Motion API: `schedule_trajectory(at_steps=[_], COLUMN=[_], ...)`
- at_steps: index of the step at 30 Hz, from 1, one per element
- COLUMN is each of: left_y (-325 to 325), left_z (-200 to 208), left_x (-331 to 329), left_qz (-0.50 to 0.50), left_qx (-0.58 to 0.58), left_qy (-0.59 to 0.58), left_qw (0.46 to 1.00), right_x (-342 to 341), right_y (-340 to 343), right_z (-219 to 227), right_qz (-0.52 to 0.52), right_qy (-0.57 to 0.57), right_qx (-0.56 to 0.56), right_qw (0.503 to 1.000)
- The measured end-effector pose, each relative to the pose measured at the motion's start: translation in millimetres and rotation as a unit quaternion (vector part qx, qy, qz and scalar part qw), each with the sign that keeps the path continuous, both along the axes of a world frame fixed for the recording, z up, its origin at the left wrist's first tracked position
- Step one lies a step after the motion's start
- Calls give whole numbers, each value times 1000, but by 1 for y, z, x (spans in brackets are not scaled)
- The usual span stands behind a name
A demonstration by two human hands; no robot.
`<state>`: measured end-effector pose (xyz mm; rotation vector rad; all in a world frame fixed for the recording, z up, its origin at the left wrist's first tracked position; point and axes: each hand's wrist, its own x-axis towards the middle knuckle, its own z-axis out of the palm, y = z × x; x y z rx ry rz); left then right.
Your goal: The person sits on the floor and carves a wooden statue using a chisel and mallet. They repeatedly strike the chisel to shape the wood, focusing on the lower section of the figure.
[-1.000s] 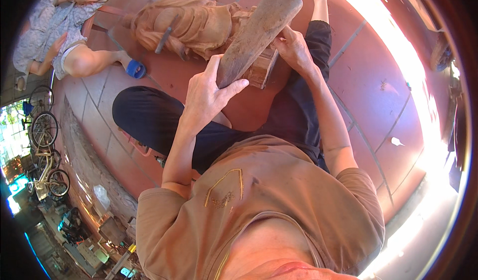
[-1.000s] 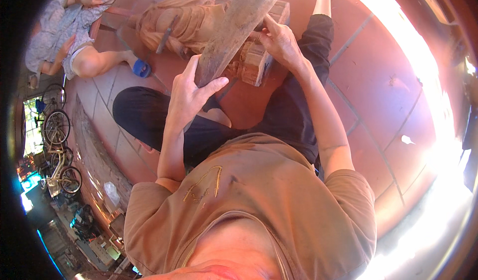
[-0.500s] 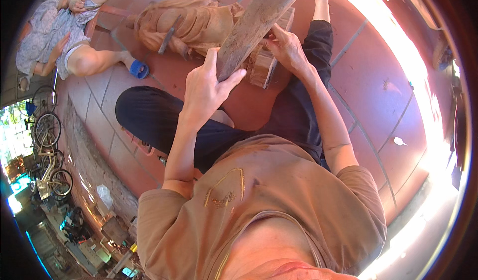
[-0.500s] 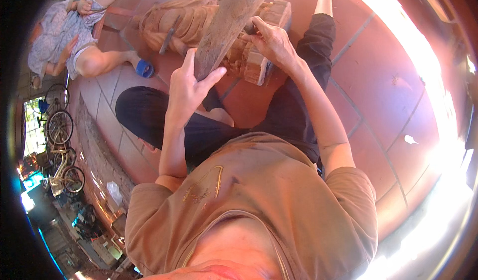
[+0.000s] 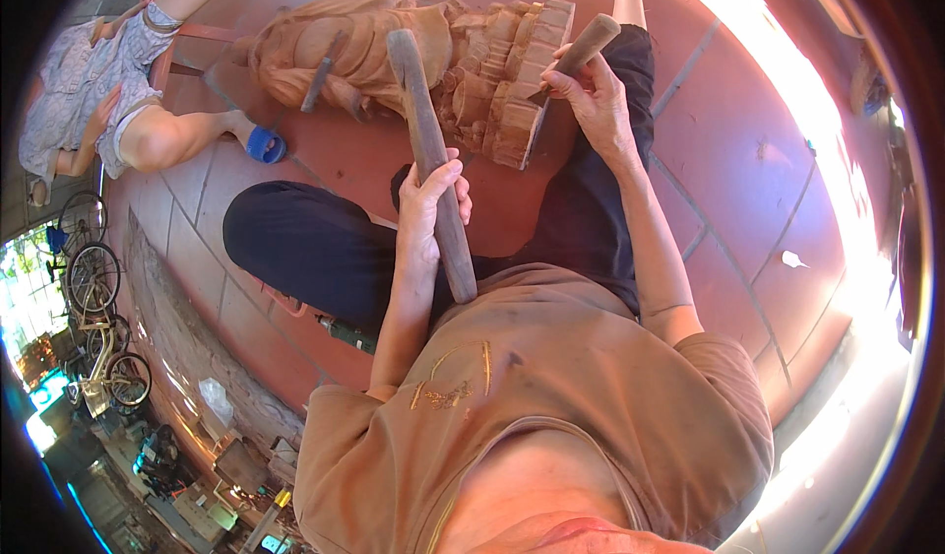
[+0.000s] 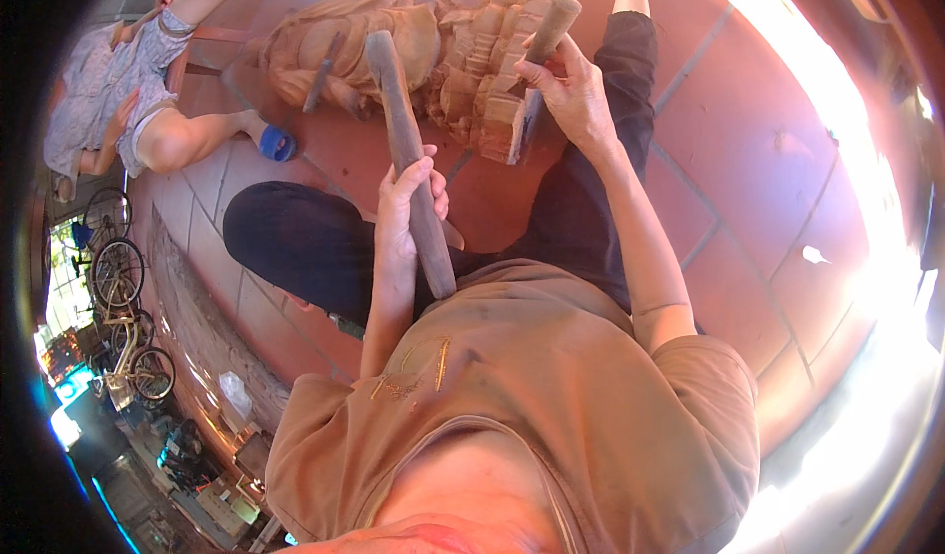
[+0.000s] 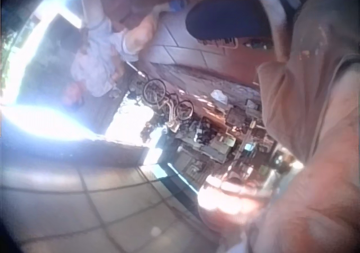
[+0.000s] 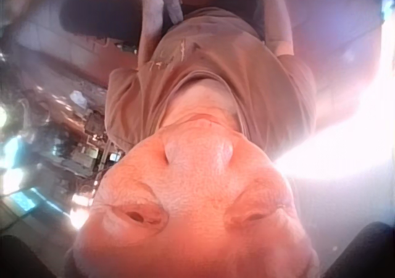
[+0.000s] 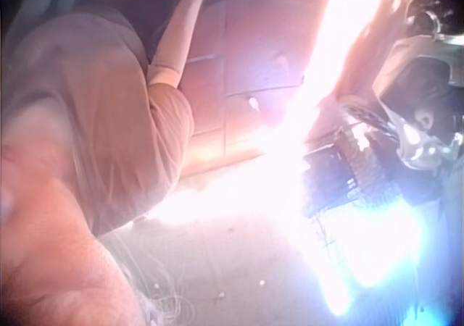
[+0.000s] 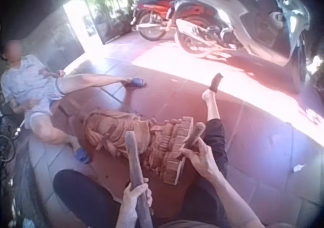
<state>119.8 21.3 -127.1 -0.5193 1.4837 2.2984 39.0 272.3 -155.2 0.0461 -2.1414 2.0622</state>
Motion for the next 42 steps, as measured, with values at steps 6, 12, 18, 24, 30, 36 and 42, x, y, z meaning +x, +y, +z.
schedule_trajectory(at_steps=[6,12,18,24,30,36,42], left_y=[-2,2,0,-1,-3,-4,-4], left_z=[-19,-17,-22,-22,-23,-25,-27], left_x=[1,-2,-1,-1,1,2,2], left_qz=[10,7,-1,6,19,17,15], left_qx=[-31,-44,-39,-38,-28,-42,-45], left_qy=[-16,-17,-1,39,11,1,-3], left_qw=[999,999,999,999,999,999,999], right_x=[0,-7,-8,3,2,2,3], right_y=[-10,-11,-15,-18,-21,-23,-24], right_z=[5,6,18,14,10,15,9], right_qz=[17,43,89,66,74,70,64], right_qy=[-13,1,4,59,66,49,76], right_qx=[49,122,172,154,160,144,140], right_qw=[999,992,981,984,982,986,985])
